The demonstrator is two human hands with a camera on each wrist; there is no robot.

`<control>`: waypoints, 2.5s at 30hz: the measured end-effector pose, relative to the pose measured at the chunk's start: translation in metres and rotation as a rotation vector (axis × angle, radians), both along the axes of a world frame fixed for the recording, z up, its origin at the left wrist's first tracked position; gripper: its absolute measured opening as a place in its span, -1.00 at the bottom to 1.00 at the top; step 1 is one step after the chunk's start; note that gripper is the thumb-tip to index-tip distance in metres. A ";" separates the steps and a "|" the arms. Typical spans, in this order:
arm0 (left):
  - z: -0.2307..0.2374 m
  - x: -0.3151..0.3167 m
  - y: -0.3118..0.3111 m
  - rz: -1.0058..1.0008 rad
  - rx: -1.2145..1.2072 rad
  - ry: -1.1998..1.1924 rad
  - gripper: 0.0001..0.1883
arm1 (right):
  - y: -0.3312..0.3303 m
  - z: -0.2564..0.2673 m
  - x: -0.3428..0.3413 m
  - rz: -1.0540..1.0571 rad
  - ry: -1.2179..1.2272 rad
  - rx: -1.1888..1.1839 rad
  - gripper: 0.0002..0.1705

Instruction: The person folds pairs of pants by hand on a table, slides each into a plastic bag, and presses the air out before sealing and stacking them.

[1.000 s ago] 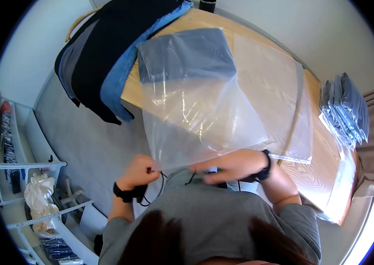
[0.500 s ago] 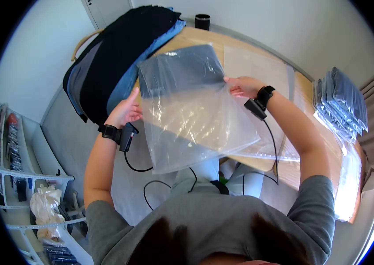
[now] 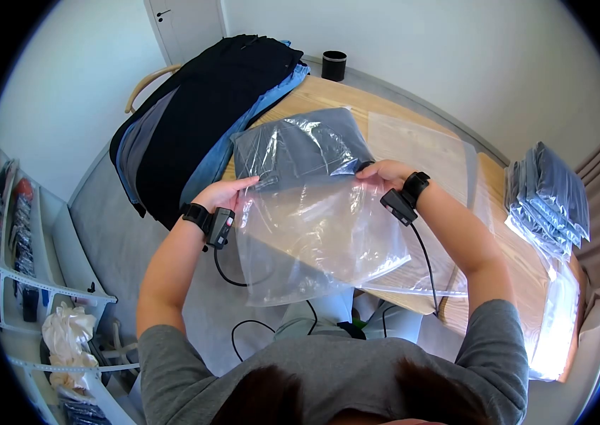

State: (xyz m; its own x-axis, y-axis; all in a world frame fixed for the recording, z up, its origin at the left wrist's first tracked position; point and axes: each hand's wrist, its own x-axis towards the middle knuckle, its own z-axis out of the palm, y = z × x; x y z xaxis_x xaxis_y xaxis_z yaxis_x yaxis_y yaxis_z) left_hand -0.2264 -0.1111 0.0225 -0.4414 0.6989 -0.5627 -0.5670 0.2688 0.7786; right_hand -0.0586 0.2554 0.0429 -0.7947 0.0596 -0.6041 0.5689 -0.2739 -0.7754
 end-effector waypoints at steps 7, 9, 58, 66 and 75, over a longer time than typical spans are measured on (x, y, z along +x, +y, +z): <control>0.050 0.031 0.009 0.163 0.147 0.190 -0.67 | 0.010 0.010 0.003 -0.041 0.092 -0.033 -0.81; 0.062 0.030 0.010 0.216 0.165 0.274 -0.67 | 0.000 0.041 0.023 -0.039 0.201 0.047 -0.85; -0.001 0.203 0.075 -0.706 0.602 2.307 -0.41 | -0.057 0.016 0.403 0.446 0.565 1.759 -0.60; 0.000 0.194 0.063 -0.604 0.506 1.069 -0.71 | -0.033 0.007 0.409 0.218 0.549 1.318 -0.67; 0.015 0.206 0.075 -0.411 0.302 0.553 -0.53 | -0.042 -0.019 0.379 -1.046 0.506 0.141 -0.61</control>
